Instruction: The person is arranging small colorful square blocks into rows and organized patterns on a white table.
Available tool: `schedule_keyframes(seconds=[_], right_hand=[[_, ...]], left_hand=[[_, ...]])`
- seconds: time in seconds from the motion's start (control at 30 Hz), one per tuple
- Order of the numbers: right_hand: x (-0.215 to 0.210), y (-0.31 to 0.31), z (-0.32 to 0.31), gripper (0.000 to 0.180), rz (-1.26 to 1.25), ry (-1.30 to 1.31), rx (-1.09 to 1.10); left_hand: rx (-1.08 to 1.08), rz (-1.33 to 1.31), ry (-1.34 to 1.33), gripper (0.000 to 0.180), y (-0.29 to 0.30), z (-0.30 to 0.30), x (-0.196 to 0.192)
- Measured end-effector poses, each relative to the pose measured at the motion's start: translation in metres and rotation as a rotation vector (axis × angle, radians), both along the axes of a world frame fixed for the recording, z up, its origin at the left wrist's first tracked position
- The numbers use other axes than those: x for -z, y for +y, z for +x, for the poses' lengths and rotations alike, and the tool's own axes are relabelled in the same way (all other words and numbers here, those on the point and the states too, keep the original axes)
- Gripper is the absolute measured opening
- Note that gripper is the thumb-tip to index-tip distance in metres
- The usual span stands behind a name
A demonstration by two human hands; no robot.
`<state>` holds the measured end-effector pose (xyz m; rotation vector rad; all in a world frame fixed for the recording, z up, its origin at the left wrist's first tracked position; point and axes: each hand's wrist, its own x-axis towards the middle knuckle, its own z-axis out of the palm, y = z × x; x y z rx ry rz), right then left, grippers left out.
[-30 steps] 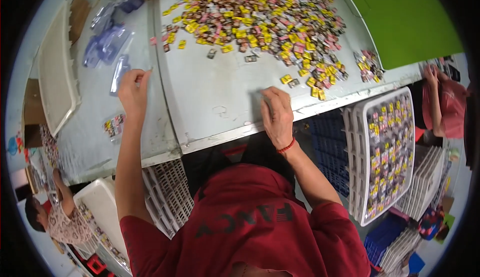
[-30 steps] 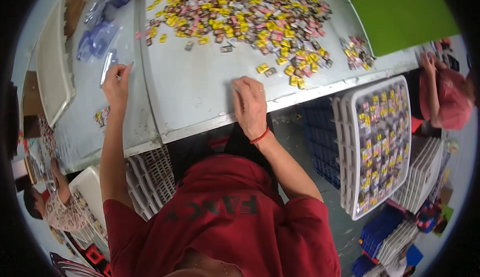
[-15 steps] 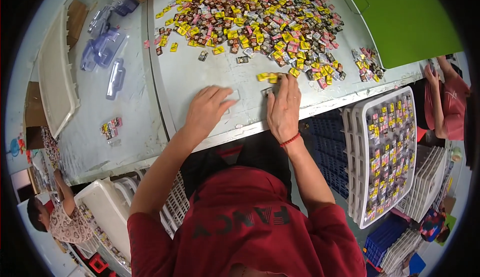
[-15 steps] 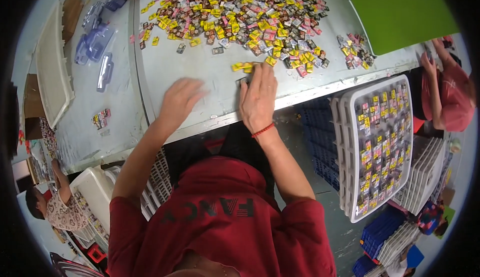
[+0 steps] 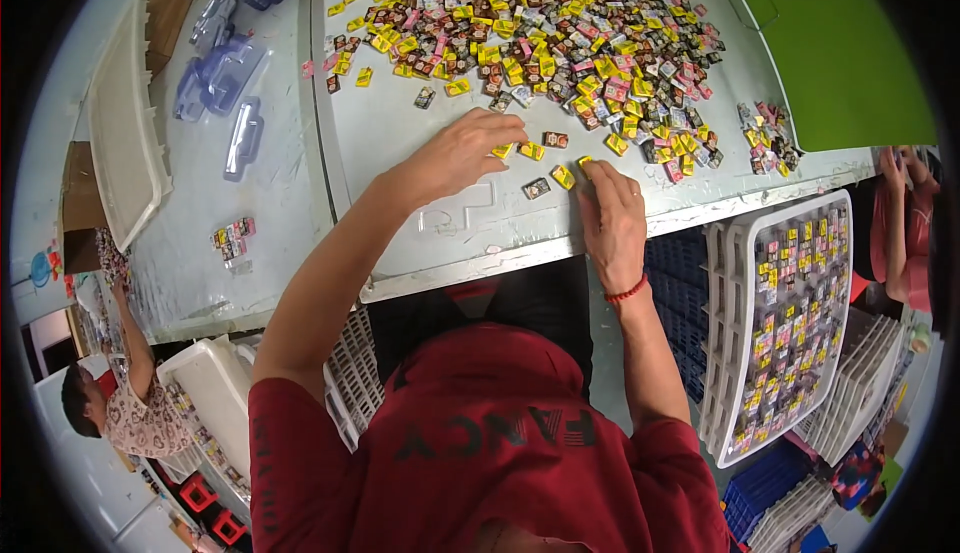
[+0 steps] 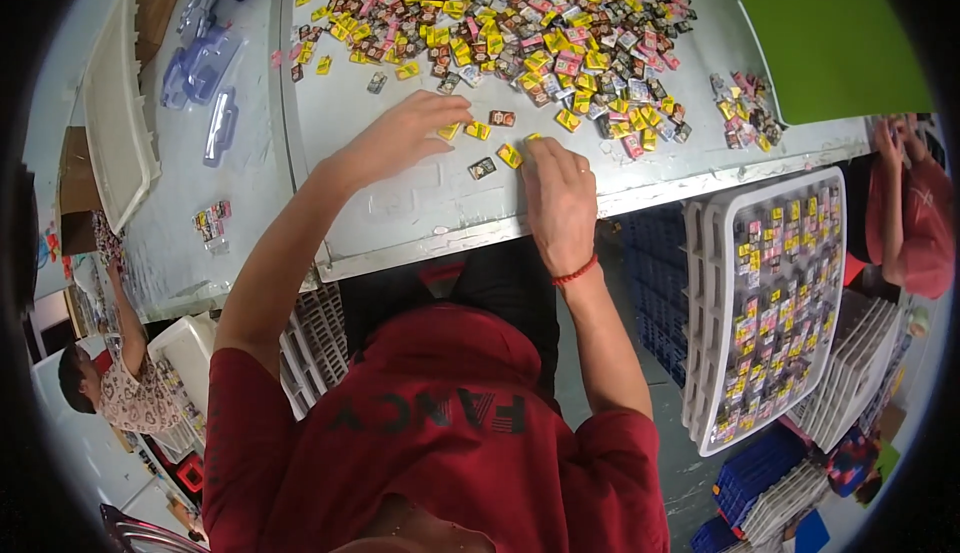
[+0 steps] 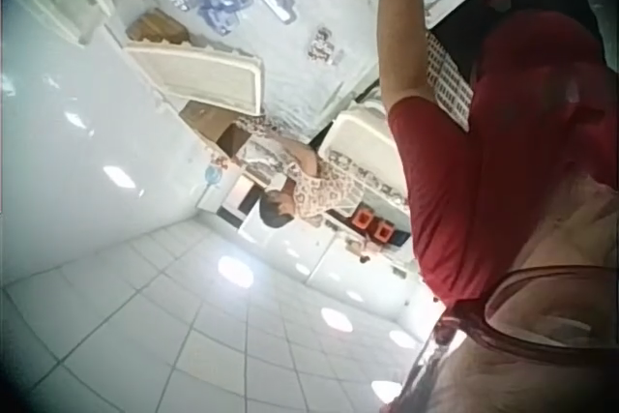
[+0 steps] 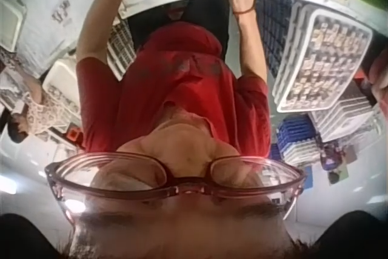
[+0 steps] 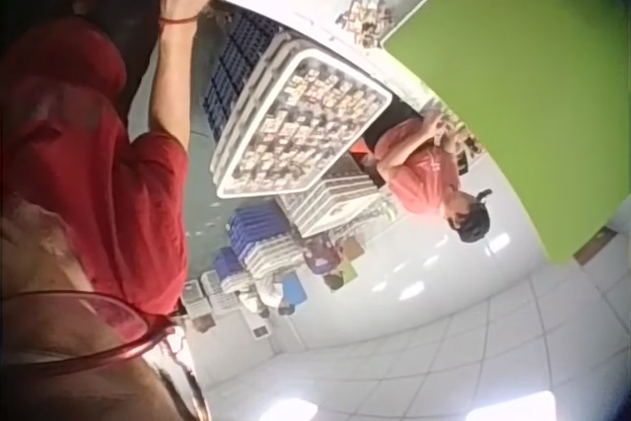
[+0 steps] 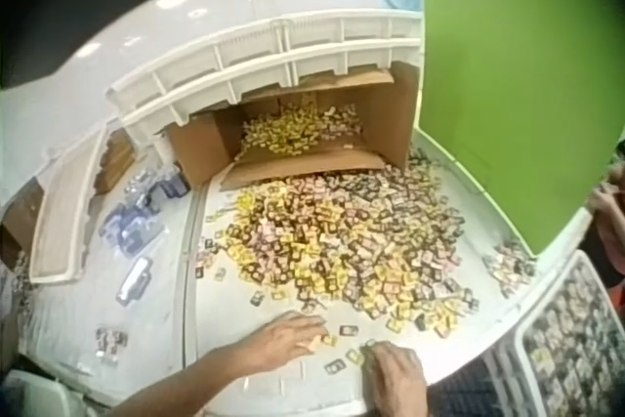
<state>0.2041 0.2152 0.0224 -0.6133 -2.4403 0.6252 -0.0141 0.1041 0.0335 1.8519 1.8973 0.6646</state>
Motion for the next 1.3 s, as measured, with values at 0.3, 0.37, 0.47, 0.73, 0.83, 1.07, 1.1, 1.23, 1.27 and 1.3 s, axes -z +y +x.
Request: schedule_keyframes(seconds=[0.3, 0.37, 0.47, 0.73, 0.83, 1.07, 1.1, 1.23, 1.27, 1.3], right_hand=[[0.003, 0.006, -0.011, 0.029, 0.003, 0.062, 0.062], [-0.010, 0.013, -0.016, 0.028, 0.050, 0.033, 0.030], [-0.012, 0.022, -0.032, 0.024, 0.122, -0.015, -0.031], [0.001, 0.016, -0.052, 0.021, 0.171, -0.129, -0.037], [-0.003, 0.018, -0.049, 0.020, 0.137, -0.102, -0.053], [-0.027, 0.018, -0.008, 0.023, 0.057, -0.100, -0.012], [-0.027, 0.014, -0.002, 0.024, 0.028, -0.098, -0.015], [-0.020, -0.009, 0.000, 0.026, -0.065, -0.128, -0.020], [-0.018, -0.011, -0.001, 0.026, -0.078, -0.158, -0.034], [-0.015, -0.013, -0.003, 0.026, -0.080, -0.159, -0.034]], left_hand=[[-0.252, 0.208, -0.003, 0.031, -0.006, 0.025, 0.008], [-0.289, 0.250, 0.007, 0.030, -0.007, 0.035, 0.007], [-0.357, 0.264, 0.018, 0.031, -0.004, 0.046, 0.007], [-0.416, 0.235, 0.049, 0.039, 0.016, 0.054, 0.016], [-0.385, 0.273, 0.063, 0.043, 0.016, 0.046, 0.023], [-0.319, 0.343, 0.153, 0.045, 0.030, 0.049, 0.020], [-0.293, 0.332, 0.151, 0.041, 0.032, 0.049, 0.021], [-0.199, 0.269, 0.105, 0.029, 0.029, 0.040, 0.025], [-0.197, 0.269, 0.104, 0.029, 0.026, 0.040, 0.025], [-0.170, 0.295, 0.086, 0.028, 0.022, 0.040, 0.025]])
